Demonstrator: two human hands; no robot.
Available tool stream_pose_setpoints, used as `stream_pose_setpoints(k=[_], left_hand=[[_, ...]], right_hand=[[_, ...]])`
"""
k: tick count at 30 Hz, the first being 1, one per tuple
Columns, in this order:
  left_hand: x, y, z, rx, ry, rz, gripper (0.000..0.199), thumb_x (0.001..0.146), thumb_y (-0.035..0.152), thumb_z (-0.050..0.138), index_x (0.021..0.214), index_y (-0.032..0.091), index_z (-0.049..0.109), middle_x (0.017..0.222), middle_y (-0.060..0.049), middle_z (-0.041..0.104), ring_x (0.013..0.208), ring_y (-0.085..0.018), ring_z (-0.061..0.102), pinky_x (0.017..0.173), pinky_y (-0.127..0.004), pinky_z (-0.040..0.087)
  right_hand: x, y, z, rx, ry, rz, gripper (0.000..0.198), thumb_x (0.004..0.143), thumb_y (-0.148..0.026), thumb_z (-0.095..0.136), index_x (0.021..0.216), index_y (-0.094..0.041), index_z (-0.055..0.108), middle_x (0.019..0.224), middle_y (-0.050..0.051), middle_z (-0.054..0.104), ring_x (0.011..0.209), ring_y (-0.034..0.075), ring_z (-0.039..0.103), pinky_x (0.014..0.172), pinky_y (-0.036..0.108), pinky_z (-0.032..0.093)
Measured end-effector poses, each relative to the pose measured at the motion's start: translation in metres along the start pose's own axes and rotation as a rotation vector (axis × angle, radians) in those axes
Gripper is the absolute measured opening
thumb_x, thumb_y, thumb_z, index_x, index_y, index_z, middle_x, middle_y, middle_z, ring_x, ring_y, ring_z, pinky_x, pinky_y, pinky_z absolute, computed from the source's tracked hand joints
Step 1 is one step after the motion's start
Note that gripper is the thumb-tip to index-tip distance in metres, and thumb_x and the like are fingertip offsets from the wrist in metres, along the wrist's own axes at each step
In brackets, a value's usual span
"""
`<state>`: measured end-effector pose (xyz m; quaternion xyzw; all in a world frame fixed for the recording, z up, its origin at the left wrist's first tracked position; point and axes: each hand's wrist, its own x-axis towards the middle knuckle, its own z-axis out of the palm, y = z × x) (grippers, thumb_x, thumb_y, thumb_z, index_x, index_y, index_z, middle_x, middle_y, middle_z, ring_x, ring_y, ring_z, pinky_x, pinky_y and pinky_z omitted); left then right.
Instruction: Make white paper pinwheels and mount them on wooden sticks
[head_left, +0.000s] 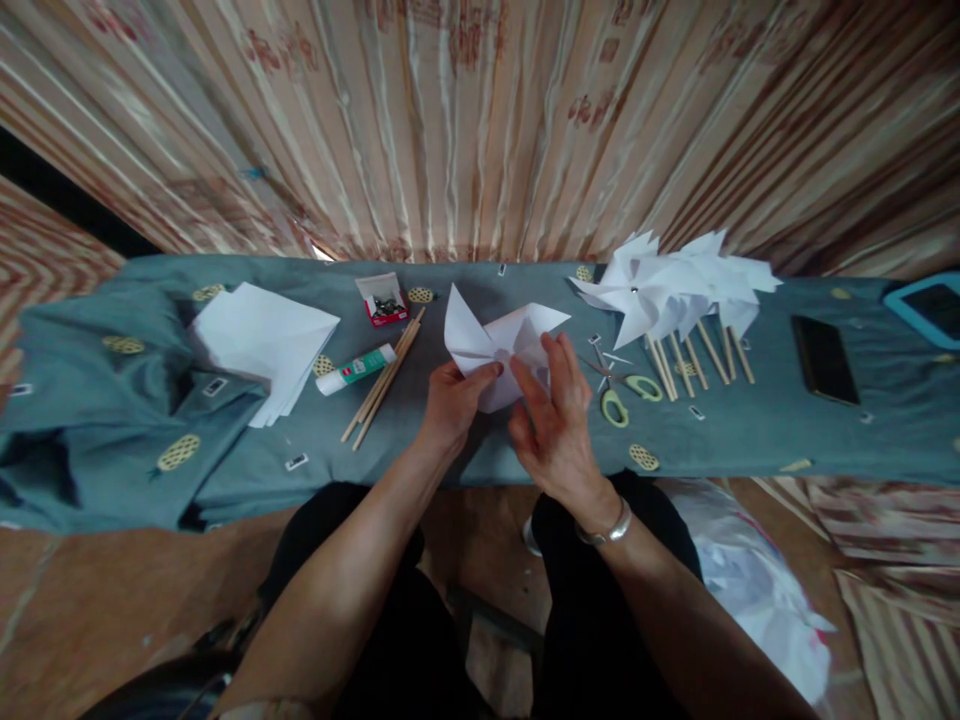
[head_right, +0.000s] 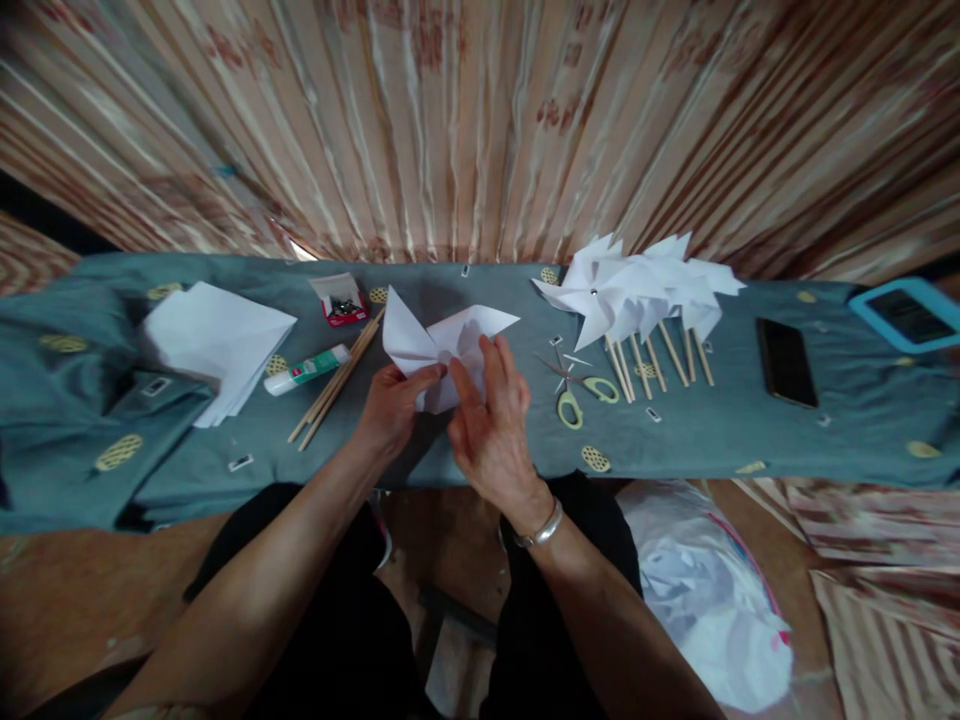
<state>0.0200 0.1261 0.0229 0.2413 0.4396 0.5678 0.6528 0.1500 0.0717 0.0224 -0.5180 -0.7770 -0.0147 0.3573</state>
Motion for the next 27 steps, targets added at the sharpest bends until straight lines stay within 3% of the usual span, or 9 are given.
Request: stream_pose_setpoints(k=[3,6,9,11,15,19,27], left_hand=[[0.003,0.002,-0.001,0.012,0.021,0.02,0.026,0.046,0.025,0.087,0.067,0.014,0.075,0.066,-0.001,0.073,0.059,-0.013,0.061,0.063,-0.025,0.047],[0.002,0.002,-0.001,0.025,0.001,0.02,0.026,0.046,0.026,0.087,0.066,0.014,0.076,0.066,-0.002,0.073,0.06,-0.014,0.062,0.064,-0.026,0.048],[-0.002,0.001,0.0,0.037,-0.045,0.009,0.026,0.046,0.025,0.087,0.067,0.014,0.077,0.066,-0.002,0.074,0.062,-0.015,0.063,0.067,-0.027,0.049],[-0.005,-0.001,0.001,0.052,-0.084,0.0,0.027,0.046,0.025,0.088,0.069,0.015,0.077,0.067,-0.003,0.074,0.064,-0.015,0.063,0.069,-0.028,0.05],[-0.009,-0.006,0.001,0.14,-0.104,0.027,0.029,0.048,0.03,0.089,0.069,0.015,0.077,0.069,-0.004,0.074,0.065,-0.017,0.064,0.068,-0.03,0.051],[-0.009,-0.01,0.0,0.262,-0.122,0.083,0.024,0.056,0.032,0.083,0.072,0.015,0.077,0.071,-0.003,0.075,0.067,-0.018,0.065,0.068,-0.03,0.051],[-0.003,-0.011,-0.002,0.562,-0.108,0.222,0.017,0.067,0.029,0.073,0.074,0.015,0.077,0.071,-0.003,0.076,0.068,-0.019,0.068,0.061,-0.027,0.049]], right_hand=[[0.0,0.007,-0.008,0.092,0.042,0.134,0.071,0.092,-0.028,0.057,0.156,-0.031,0.026,0.167,0.01,0.019,0.154,0.034,0.016,0.119,0.065,0.025],[0.002,0.021,-0.011,0.414,0.104,0.451,0.08,0.084,-0.05,0.068,0.152,-0.026,0.034,0.161,0.014,0.035,0.148,0.035,0.033,0.117,0.064,0.03],[0.009,0.033,-0.01,0.931,0.091,0.809,0.078,0.072,-0.059,0.076,0.137,-0.022,0.053,0.131,0.014,0.066,0.121,0.033,0.063,0.104,0.055,0.049],[0.015,0.035,-0.01,1.133,0.04,0.946,0.07,0.062,-0.053,0.085,0.121,-0.022,0.064,0.107,0.009,0.076,0.098,0.029,0.072,0.09,0.047,0.057],[0.025,0.03,-0.009,1.237,-0.02,0.96,0.052,0.055,-0.037,0.09,0.101,-0.023,0.07,0.085,-0.001,0.077,0.072,0.021,0.071,0.073,0.037,0.058],[0.026,0.026,-0.005,1.208,-0.011,0.949,0.046,0.053,-0.033,0.09,0.092,-0.023,0.068,0.079,-0.005,0.075,0.069,0.017,0.068,0.071,0.033,0.055],[0.026,0.025,-0.001,1.113,0.044,0.974,0.041,0.05,-0.03,0.088,0.085,-0.021,0.068,0.078,-0.001,0.074,0.068,0.017,0.065,0.07,0.033,0.054]])
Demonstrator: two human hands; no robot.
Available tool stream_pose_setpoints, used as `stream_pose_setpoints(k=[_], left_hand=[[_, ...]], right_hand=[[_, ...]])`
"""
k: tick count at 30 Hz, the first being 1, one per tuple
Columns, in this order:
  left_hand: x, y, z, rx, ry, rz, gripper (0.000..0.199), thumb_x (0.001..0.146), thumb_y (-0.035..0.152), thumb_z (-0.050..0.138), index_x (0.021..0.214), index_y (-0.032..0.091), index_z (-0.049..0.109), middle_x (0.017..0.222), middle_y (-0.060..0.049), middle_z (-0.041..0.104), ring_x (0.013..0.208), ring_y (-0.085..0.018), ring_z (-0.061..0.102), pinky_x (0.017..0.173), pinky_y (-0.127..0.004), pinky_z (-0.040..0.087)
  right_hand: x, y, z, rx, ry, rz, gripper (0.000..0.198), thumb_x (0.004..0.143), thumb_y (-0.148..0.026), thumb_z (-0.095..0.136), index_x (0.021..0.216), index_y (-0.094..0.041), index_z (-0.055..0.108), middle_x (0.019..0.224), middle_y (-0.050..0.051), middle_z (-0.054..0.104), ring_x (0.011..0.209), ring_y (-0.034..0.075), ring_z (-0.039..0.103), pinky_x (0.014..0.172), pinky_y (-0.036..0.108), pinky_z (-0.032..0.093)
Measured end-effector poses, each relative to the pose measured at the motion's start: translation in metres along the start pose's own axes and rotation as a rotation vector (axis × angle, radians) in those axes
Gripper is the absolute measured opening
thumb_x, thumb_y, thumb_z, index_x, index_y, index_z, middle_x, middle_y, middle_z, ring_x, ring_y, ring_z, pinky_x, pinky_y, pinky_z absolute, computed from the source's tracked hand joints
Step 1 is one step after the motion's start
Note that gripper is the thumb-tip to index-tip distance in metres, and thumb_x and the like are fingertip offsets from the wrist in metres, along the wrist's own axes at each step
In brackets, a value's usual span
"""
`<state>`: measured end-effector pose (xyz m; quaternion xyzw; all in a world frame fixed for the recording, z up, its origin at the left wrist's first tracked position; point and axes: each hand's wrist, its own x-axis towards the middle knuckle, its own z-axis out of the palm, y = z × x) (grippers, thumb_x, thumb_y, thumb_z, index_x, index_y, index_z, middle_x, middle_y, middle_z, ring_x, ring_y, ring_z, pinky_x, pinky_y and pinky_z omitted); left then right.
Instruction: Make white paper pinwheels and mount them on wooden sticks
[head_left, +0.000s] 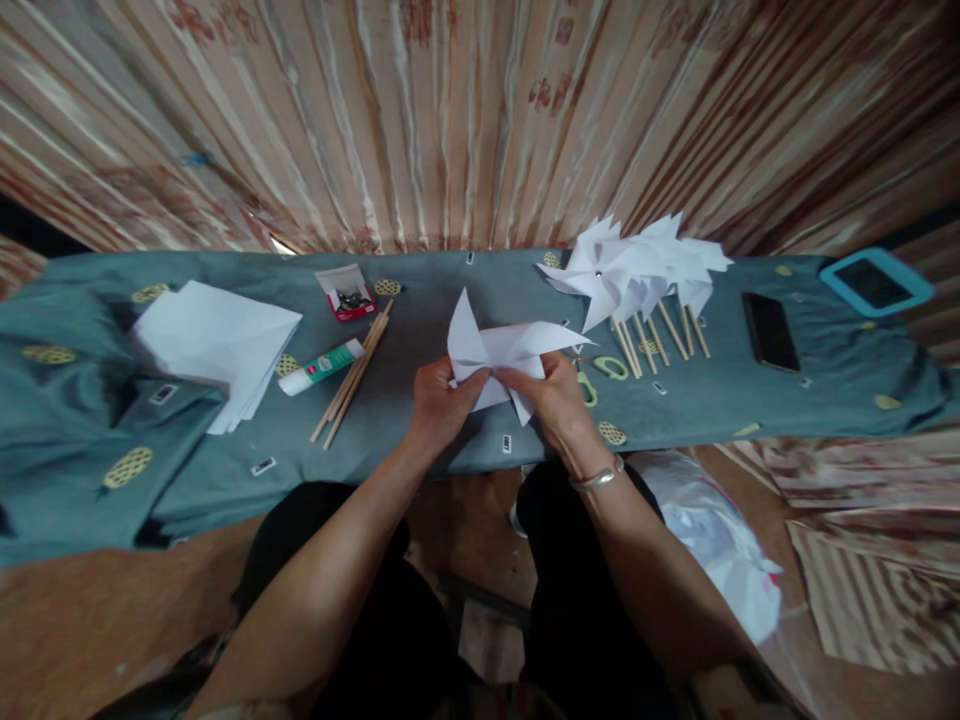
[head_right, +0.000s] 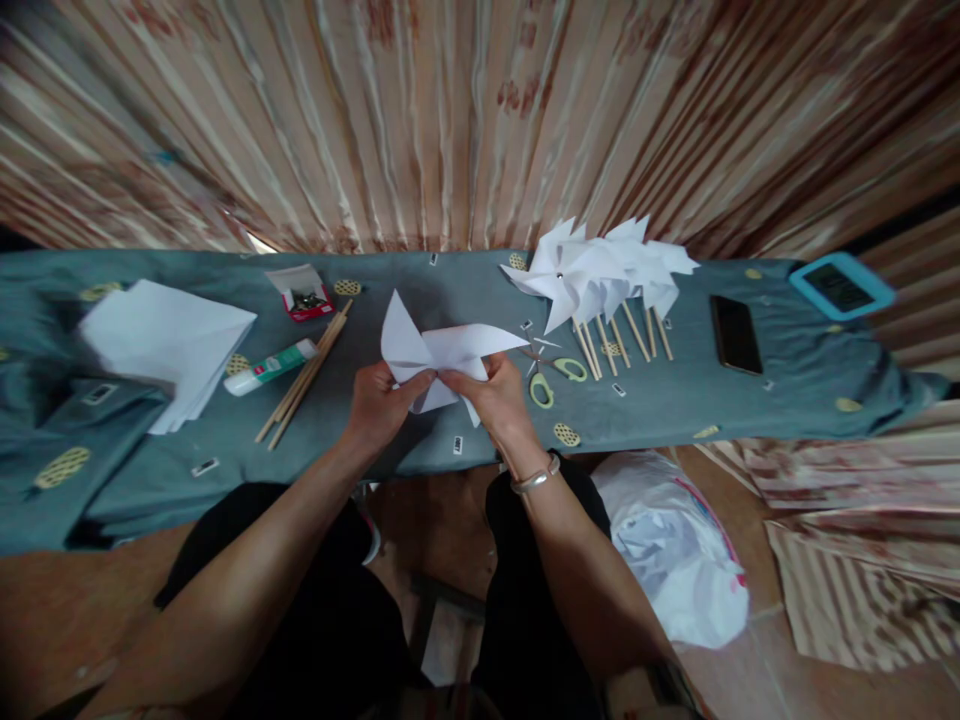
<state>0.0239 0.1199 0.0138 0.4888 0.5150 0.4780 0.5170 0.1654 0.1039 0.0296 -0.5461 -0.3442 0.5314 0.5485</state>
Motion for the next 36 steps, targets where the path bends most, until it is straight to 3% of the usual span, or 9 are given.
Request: stream_pose_setpoints(k=[13,29,33,36], left_hand=[[0.004,0.008,-0.006,-0.158,-0.085,-0.111,0.013,0.058,0.023,0.082,0.066,0.015,0.077,0.067,-0.003,0.074,0.063,-0.019,0.066,0.06,-0.027,0.049],[-0.001,0.016,-0.002,-0.12,-0.018,-0.074,0.008,0.058,0.02,0.08,0.064,0.016,0.077,0.064,-0.002,0.074,0.064,-0.021,0.067,0.059,-0.027,0.052],[0.001,0.017,-0.003,-0.168,-0.009,-0.09,0.007,0.058,0.022,0.079,0.063,0.016,0.077,0.063,-0.002,0.073,0.062,-0.02,0.066,0.059,-0.028,0.051],[0.004,0.014,-0.004,-0.244,0.036,-0.096,0.012,0.057,0.024,0.081,0.065,0.016,0.077,0.065,-0.002,0.074,0.062,-0.018,0.065,0.062,-0.028,0.051]], right_hand=[[0.0,0.0,-0.002,-0.047,-0.031,-0.01,0.043,0.054,-0.031,0.086,0.091,-0.021,0.065,0.082,-0.001,0.072,0.07,0.018,0.064,0.07,0.034,0.053],[-0.003,0.003,-0.004,-0.138,-0.002,-0.116,0.042,0.059,-0.031,0.085,0.095,-0.022,0.066,0.083,-0.001,0.074,0.074,0.02,0.067,0.073,0.035,0.056],[-0.003,0.004,-0.003,-0.13,0.014,-0.138,0.056,0.058,-0.036,0.087,0.107,-0.024,0.064,0.092,0.002,0.075,0.081,0.023,0.07,0.078,0.04,0.059],[-0.002,0.006,-0.007,-0.178,0.06,-0.237,0.068,0.064,-0.038,0.085,0.124,-0.024,0.057,0.112,0.008,0.073,0.1,0.026,0.07,0.091,0.045,0.056]])
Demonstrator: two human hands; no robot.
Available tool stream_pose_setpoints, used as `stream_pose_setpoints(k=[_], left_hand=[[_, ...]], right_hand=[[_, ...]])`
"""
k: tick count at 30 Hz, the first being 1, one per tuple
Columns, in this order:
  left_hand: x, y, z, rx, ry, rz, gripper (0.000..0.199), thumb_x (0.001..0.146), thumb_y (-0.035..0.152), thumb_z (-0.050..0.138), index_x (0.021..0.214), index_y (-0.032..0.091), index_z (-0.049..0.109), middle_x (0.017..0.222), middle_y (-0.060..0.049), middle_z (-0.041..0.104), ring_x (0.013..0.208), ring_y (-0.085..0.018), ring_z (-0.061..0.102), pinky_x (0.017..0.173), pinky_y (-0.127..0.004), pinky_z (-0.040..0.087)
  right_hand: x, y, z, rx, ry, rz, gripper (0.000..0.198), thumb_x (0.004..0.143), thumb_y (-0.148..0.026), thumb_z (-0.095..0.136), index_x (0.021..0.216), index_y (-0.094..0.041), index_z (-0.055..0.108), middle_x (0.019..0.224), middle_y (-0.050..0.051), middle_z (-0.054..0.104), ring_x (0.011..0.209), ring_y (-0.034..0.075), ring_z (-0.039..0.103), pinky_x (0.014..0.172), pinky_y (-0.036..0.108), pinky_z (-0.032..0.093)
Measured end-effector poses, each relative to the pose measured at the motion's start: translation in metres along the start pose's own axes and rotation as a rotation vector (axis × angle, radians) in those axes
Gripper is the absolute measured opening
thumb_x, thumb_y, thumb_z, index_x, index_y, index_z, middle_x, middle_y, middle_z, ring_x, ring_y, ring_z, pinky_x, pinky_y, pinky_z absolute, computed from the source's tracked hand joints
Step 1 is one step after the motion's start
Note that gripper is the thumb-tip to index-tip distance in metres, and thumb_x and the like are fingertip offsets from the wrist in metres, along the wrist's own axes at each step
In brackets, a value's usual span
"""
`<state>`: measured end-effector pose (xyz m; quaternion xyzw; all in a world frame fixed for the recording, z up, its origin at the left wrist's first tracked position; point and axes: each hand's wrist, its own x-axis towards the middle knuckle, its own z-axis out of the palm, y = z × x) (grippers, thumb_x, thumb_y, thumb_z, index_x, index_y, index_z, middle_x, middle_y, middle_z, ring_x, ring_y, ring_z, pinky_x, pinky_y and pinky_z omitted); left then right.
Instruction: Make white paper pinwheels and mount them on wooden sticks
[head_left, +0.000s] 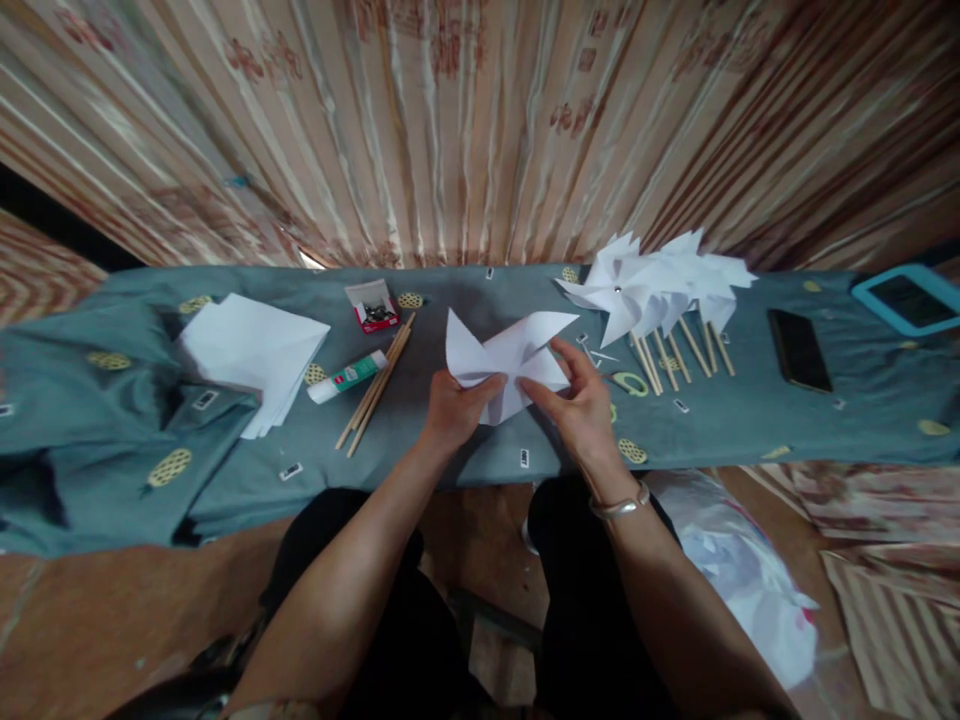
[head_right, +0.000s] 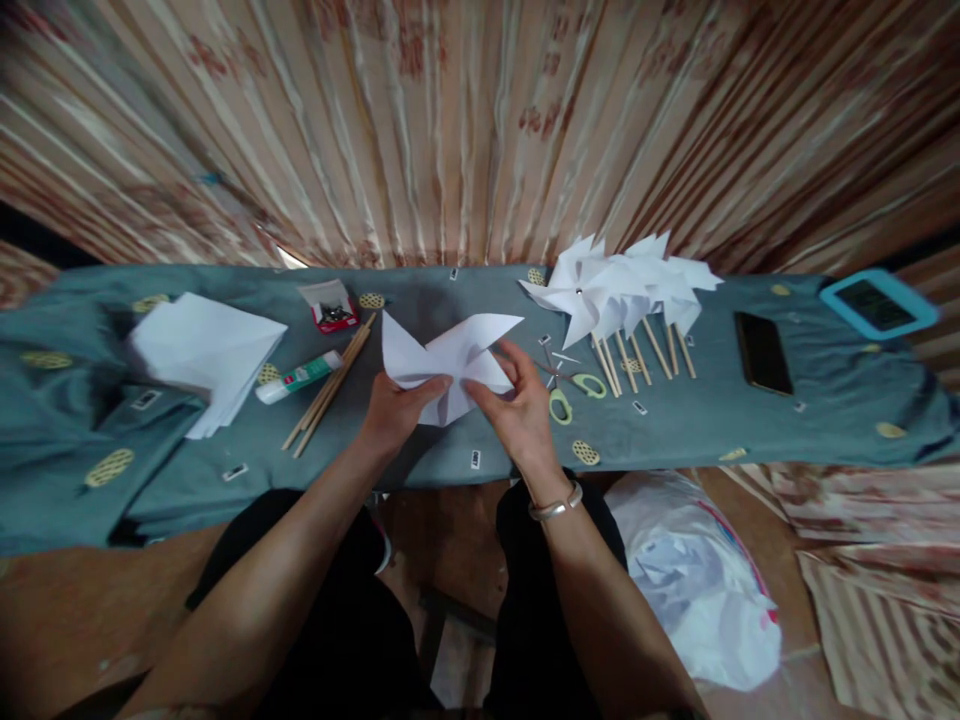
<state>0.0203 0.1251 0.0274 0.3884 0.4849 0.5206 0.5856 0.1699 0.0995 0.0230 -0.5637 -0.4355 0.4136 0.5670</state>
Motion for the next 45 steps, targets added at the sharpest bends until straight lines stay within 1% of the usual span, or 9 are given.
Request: stream_pose_setpoints(k=[2,5,9,12,17,21,31,40,45], left_hand=[[0.003,-0.001,-0.001,-0.061,0.04,-0.017,0.017,0.055,0.026,0.083,0.066,0.015,0.077,0.068,-0.003,0.074,0.064,-0.018,0.066,0.064,-0.029,0.051],[0.006,-0.003,-0.002,-0.118,0.089,-0.041,0.023,0.052,0.029,0.085,0.067,0.014,0.077,0.068,-0.003,0.074,0.065,-0.018,0.066,0.065,-0.029,0.051],[0.006,-0.003,0.0,-0.152,0.109,-0.03,0.025,0.051,0.028,0.087,0.069,0.014,0.077,0.069,-0.002,0.074,0.064,-0.017,0.066,0.065,-0.028,0.051],[0.006,-0.003,0.001,-0.159,0.114,-0.023,0.026,0.053,0.028,0.087,0.072,0.014,0.078,0.071,-0.003,0.075,0.065,-0.017,0.066,0.066,-0.029,0.052],[0.007,-0.005,0.002,-0.143,0.125,-0.006,0.03,0.05,0.031,0.089,0.072,0.014,0.077,0.073,-0.004,0.076,0.068,-0.018,0.067,0.068,-0.03,0.052],[0.005,-0.003,0.004,-0.148,0.101,-0.011,0.03,0.05,0.03,0.09,0.073,0.014,0.077,0.072,-0.003,0.075,0.068,-0.018,0.067,0.069,-0.03,0.052],[0.002,-0.005,0.005,-0.162,0.064,0.005,0.024,0.052,0.027,0.088,0.071,0.015,0.078,0.072,-0.003,0.076,0.066,-0.016,0.068,0.068,-0.029,0.054],[0.003,-0.006,0.006,-0.171,0.076,0.033,0.022,0.052,0.024,0.088,0.071,0.016,0.079,0.072,-0.002,0.077,0.066,-0.017,0.069,0.068,-0.029,0.055],[0.004,-0.007,0.006,-0.163,0.088,0.048,0.023,0.052,0.026,0.089,0.071,0.016,0.078,0.071,-0.002,0.076,0.064,-0.016,0.069,0.067,-0.029,0.055]], right_hand=[[-0.001,0.001,-0.003,-0.104,0.056,-0.114,0.066,0.07,-0.039,0.082,0.129,-0.025,0.055,0.129,0.011,0.066,0.119,0.027,0.063,0.101,0.048,0.051],[-0.006,-0.003,-0.006,-0.336,0.14,-0.315,0.045,0.08,-0.037,0.075,0.121,-0.026,0.06,0.147,0.011,0.052,0.136,0.029,0.05,0.11,0.054,0.041],[-0.015,-0.011,-0.004,-0.601,0.131,-0.568,0.014,0.089,-0.031,0.065,0.102,-0.024,0.065,0.154,0.009,0.043,0.142,0.03,0.042,0.117,0.06,0.031],[-0.018,-0.017,-0.004,-0.692,0.124,-0.65,0.015,0.092,-0.03,0.061,0.106,-0.024,0.064,0.158,0.009,0.036,0.146,0.032,0.036,0.114,0.06,0.035],[-0.022,-0.021,-0.005,-0.753,0.124,-0.667,0.021,0.093,-0.027,0.058,0.114,-0.027,0.061,0.163,0.006,0.026,0.15,0.036,0.029,0.113,0.063,0.037],[-0.023,-0.015,0.0,-0.79,0.077,-0.663,0.018,0.094,-0.026,0.057,0.11,-0.026,0.065,0.162,0.006,0.032,0.149,0.034,0.031,0.115,0.064,0.034],[-0.016,-0.003,0.005,-0.742,0.098,-0.554,0.011,0.091,-0.027,0.06,0.086,-0.023,0.069,0.155,0.005,0.044,0.148,0.031,0.034,0.119,0.062,0.031],[-0.016,-0.004,0.007,-0.733,0.116,-0.577,0.012,0.091,-0.022,0.058,0.087,-0.023,0.069,0.15,0.008,0.05,0.147,0.029,0.036,0.119,0.059,0.031],[-0.017,-0.002,0.008,-0.695,0.122,-0.576,0.006,0.089,-0.026,0.063,0.086,-0.023,0.067,0.15,0.006,0.05,0.147,0.03,0.037,0.119,0.061,0.031]])
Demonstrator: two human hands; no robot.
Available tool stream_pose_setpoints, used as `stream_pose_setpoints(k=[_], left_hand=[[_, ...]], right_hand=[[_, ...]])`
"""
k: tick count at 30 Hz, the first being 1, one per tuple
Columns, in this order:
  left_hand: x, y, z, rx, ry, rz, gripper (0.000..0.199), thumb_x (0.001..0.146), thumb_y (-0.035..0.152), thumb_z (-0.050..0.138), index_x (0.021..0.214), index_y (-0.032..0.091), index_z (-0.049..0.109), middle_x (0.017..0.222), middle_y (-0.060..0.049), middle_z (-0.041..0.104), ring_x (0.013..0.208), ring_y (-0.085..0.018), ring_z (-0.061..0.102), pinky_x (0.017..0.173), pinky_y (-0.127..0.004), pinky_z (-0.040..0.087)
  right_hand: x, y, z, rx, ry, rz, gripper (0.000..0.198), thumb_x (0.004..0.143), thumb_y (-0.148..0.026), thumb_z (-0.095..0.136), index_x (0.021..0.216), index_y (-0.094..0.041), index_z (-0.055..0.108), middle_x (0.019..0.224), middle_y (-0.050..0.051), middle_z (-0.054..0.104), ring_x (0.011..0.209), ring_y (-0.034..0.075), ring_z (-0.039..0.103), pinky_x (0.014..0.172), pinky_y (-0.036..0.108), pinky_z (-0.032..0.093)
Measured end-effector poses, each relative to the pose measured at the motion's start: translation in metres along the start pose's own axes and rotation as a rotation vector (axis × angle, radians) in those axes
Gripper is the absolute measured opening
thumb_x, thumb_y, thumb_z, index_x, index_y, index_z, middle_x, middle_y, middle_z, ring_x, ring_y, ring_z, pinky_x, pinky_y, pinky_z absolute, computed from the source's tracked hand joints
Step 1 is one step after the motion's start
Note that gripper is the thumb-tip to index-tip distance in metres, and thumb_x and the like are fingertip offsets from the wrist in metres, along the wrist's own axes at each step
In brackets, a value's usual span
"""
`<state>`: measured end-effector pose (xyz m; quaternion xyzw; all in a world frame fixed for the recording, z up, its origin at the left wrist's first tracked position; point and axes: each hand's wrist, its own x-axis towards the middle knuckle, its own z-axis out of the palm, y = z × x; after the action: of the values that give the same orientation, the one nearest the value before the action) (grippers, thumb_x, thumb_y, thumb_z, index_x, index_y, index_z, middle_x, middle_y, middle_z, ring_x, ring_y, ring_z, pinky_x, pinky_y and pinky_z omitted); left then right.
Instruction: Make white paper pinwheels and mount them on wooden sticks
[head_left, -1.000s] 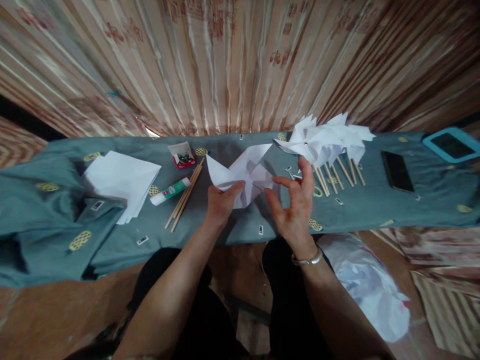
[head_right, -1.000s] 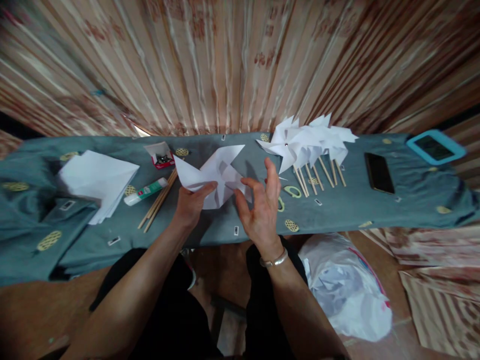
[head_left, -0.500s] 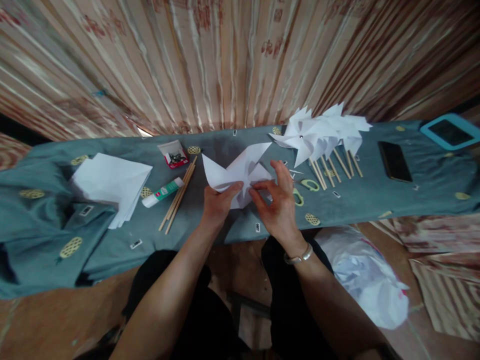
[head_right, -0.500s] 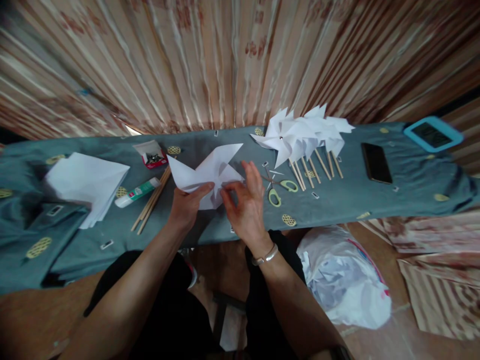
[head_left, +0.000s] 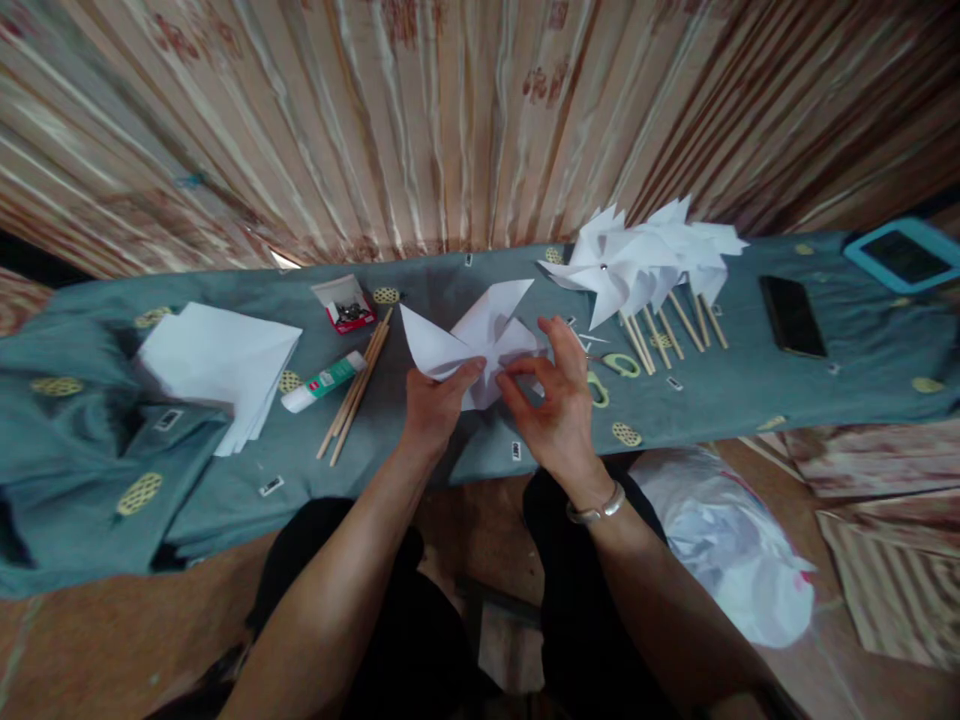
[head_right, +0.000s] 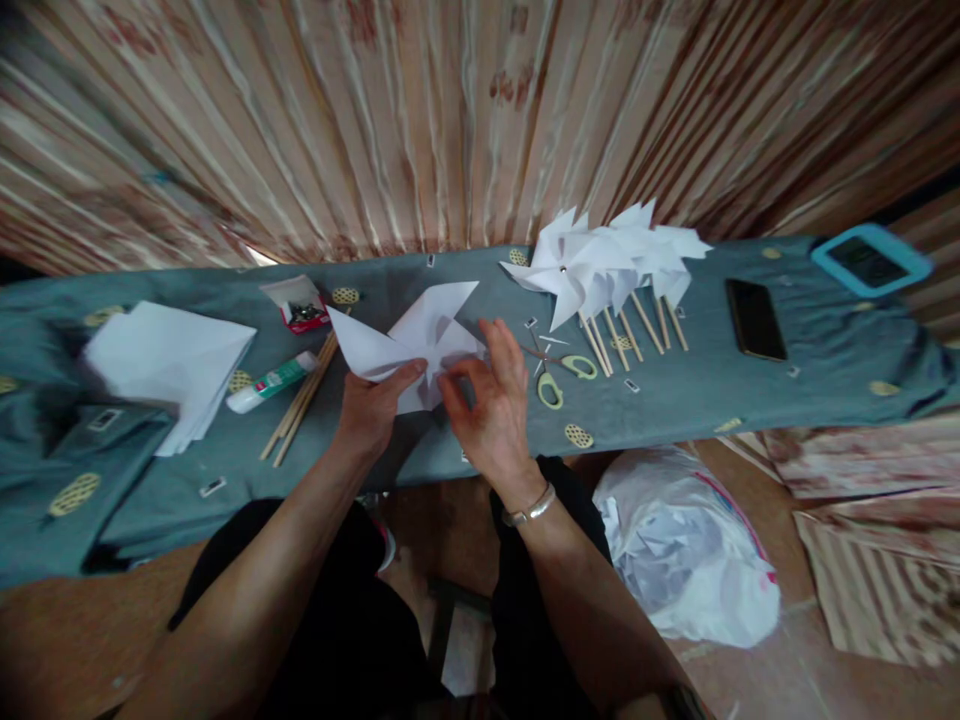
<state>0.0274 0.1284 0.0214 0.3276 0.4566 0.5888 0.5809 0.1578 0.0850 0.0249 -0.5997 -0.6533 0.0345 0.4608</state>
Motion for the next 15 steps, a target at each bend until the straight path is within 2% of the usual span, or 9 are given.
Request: stream_pose_setpoints(k=[6,15], left_hand=[[-0.0001,-0.0015,-0.0011,0.008,-0.019,0.011,0.023,0.055,0.026,0.089,0.072,0.015,0.079,0.074,-0.003,0.077,0.066,-0.017,0.069,0.067,-0.029,0.055],[-0.0032,0.004,0.0017,-0.011,-0.011,-0.034,0.024,0.052,0.022,0.088,0.072,0.015,0.078,0.073,-0.003,0.076,0.066,-0.017,0.068,0.068,-0.028,0.055]], right_hand=[[0.0,0.0003,0.0,0.049,-0.003,0.016,0.005,0.086,-0.024,0.067,0.082,-0.023,0.065,0.149,0.008,0.051,0.147,0.03,0.037,0.12,0.059,0.031],[0.003,0.0028,-0.0026,0.14,-0.039,0.136,0.009,0.083,-0.024,0.07,0.076,-0.022,0.066,0.144,0.008,0.057,0.141,0.029,0.045,0.119,0.057,0.032]])
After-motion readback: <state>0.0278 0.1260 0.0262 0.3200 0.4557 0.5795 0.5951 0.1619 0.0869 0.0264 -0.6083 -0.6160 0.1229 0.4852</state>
